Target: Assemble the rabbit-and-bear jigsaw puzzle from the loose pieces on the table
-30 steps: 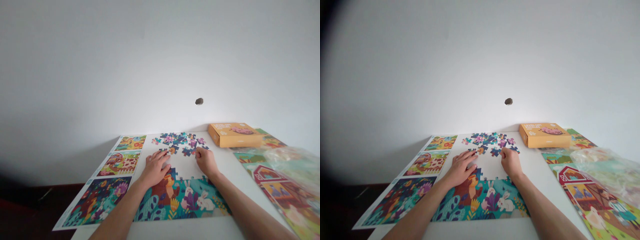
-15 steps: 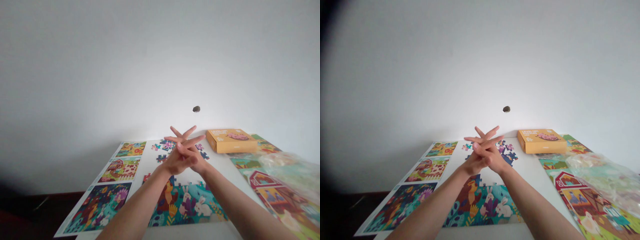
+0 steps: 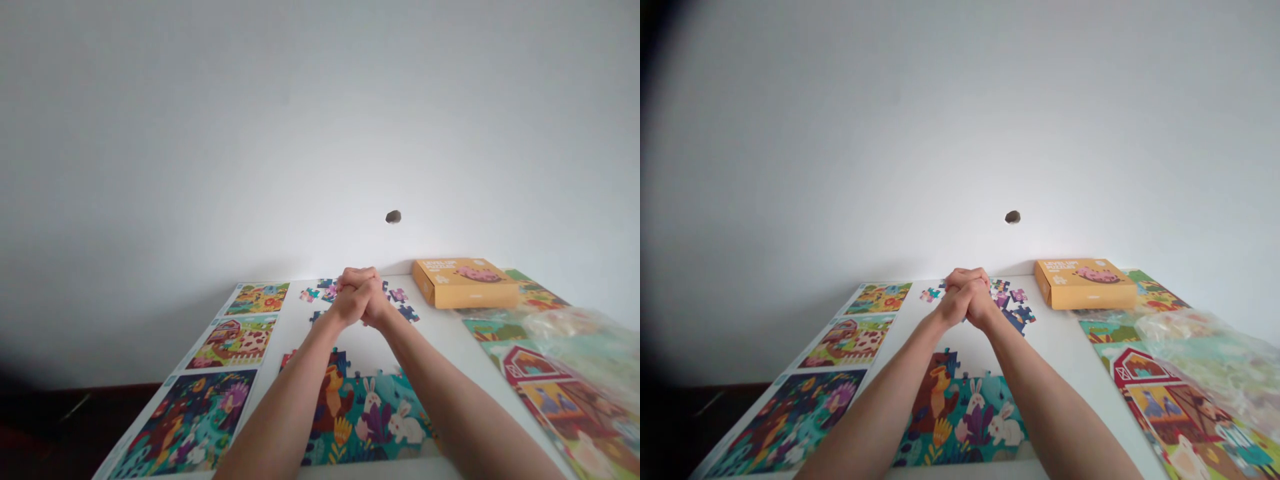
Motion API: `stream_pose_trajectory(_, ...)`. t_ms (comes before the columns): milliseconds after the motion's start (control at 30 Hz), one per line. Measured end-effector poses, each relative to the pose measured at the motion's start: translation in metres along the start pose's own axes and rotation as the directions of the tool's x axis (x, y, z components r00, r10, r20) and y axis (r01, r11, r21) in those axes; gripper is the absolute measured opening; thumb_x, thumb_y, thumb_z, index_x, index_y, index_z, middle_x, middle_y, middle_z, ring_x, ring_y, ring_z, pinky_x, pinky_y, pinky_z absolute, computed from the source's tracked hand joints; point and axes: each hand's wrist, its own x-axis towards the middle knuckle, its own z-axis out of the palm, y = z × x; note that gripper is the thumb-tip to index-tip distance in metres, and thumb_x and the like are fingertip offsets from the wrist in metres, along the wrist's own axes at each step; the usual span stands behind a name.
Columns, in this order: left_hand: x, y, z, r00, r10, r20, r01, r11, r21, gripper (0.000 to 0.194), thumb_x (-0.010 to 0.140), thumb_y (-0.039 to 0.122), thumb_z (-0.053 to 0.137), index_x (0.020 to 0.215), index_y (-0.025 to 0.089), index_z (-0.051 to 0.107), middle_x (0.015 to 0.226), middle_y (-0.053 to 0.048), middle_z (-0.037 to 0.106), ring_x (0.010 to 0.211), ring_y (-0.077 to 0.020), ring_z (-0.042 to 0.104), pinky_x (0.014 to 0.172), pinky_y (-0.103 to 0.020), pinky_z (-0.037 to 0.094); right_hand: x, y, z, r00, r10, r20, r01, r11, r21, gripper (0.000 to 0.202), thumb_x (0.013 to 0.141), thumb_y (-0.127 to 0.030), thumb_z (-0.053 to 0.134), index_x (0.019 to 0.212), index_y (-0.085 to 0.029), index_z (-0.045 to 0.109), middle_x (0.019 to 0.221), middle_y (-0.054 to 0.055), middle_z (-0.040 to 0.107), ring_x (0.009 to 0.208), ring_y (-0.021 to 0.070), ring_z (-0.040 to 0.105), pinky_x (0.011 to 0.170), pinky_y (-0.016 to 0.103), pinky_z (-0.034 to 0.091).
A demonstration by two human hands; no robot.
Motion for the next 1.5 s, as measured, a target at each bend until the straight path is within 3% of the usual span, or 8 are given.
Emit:
stream_pose_trajectory(167, -0.001, -0.011, 0.002, 0.996, -0.021, -0.087, 0.014, 0.997, -0.08, 0.026, 0.081, 0.037, 0.044, 0.067, 0.016, 0.052, 0.068, -0.002, 0.056, 0.069, -0.0167, 0.057, 0.063, -0.028, 0.047, -0.001, 0.007, 0.003, 0.983, 0.18, 0.017, -0.18, 0.969, 0.166, 0.03, 0.077, -0.046, 0.056, 0.068, -0.018, 0.054, 0.061, 0.0, 0.051, 0.056, 0.0135, 0.051, 0.052, 0.026, 0.044)
stream_pose_trajectory(267, -0.003, -0.025, -0.012, 0.962, -0.257, 0.095, 0.262, 0.964, -0.045, 0.038, 0.086, 0.048, 0.04, 0.079, 0.015, 0.057, 0.062, -0.001, 0.059, 0.053, -0.0148, 0.059, 0.047, -0.023, 0.043, 0.001, 0.019, -0.003, 0.936, 0.348, 0.041, -0.334, 0.922, -0.196, 0.053, 0.09, -0.062, 0.03, 0.094, -0.018, 0.06, 0.067, 0.003, 0.061, 0.058, 0.0166, 0.06, 0.052, 0.028, 0.049)
stream_pose_trajectory(333, -0.005, -0.039, -0.03, 0.864, -0.42, 0.277, 0.388, 0.907, 0.163, 0.05, 0.088, 0.057, 0.037, 0.091, 0.014, 0.063, 0.058, -0.002, 0.063, 0.047, -0.0149, 0.06, 0.044, -0.022, 0.042, 0.003, 0.029, -0.012, 0.932, 0.36, -0.03, -0.298, 0.719, -0.629, 0.06, 0.094, -0.059, 0.02, 0.096, -0.017, 0.063, 0.067, 0.007, 0.065, 0.062, 0.0187, 0.064, 0.057, 0.029, 0.051)
stream_pose_trajectory(500, -0.015, -0.082, -0.07, 0.894, -0.344, -0.286, 0.445, 0.615, 0.651, 0.03, 0.086, 0.042, 0.054, 0.089, 0.019, 0.072, 0.085, -0.009, 0.074, 0.086, -0.0229, 0.068, 0.075, -0.029, 0.05, 0.009, 0.054, -0.043, 0.967, 0.117, -0.226, -0.252, 0.314, -0.915, 0.038, 0.094, -0.035, 0.037, 0.103, -0.015, 0.067, 0.107, 0.019, 0.067, 0.108, 0.0319, 0.06, 0.092, 0.044, 0.044)
stream_pose_trajectory(700, -0.03, -0.127, -0.062, 0.893, -0.19, -0.407, 0.437, 0.579, 0.689, 0.042, 0.09, 0.036, 0.051, 0.129, 0.021, 0.058, 0.139, -0.008, 0.054, 0.132, -0.0244, 0.043, 0.111, -0.037, 0.033, 0.006, 0.086, -0.056, 0.991, 0.093, -0.099, -0.113, 0.16, -0.981, 0.058, 0.088, -0.046, 0.053, 0.142, -0.029, 0.041, 0.148, 0.011, 0.039, 0.138, 0.0343, 0.028, 0.106, 0.058, 0.025)
stream_pose_trajectory(967, -0.031, -0.143, -0.053, 0.939, -0.247, -0.239, 0.342, 0.609, 0.715, 0.038, 0.082, 0.045, 0.063, 0.119, 0.036, 0.064, 0.136, -0.001, 0.058, 0.139, -0.0326, 0.032, 0.109, -0.058, 0.024, 0.008, 0.099, -0.059, 0.993, 0.038, -0.114, -0.119, 0.261, -0.958, 0.029, 0.087, -0.045, 0.058, 0.107, -0.025, 0.066, 0.118, 0.009, 0.062, 0.119, 0.0299, 0.045, 0.103, 0.052, 0.024)
stream_pose_trajectory(1300, -0.026, -0.136, -0.051, 0.947, -0.213, -0.24, 0.32, 0.686, 0.653, 0.023, 0.082, 0.029, 0.065, 0.104, 0.034, 0.072, 0.12, 0.001, 0.068, 0.124, -0.0255, 0.049, 0.106, -0.044, 0.031, 0.019, 0.092, -0.069, 0.971, 0.099, -0.218, -0.239, 0.48, -0.844, 0.038, 0.077, -0.019, 0.062, 0.115, -0.022, 0.064, 0.107, 0.007, 0.069, 0.107, 0.0257, 0.057, 0.094, 0.041, 0.039)
stream_pose_trajectory(1500, -0.017, -0.113, -0.054, 0.961, -0.249, -0.123, 0.272, 0.756, 0.595, 0.026, 0.088, 0.037, 0.056, 0.103, 0.026, 0.073, 0.104, -0.003, 0.074, 0.099, -0.0197, 0.063, 0.089, -0.03, 0.045, 0.025, 0.056, -0.083, 0.946, 0.319, -0.051, -0.251, 0.629, -0.735, 0.024, 0.071, -0.017, 0.068, 0.095, -0.015, 0.072, 0.074, 0.003, 0.073, 0.069, 0.0156, 0.067, 0.062, 0.022, 0.049)
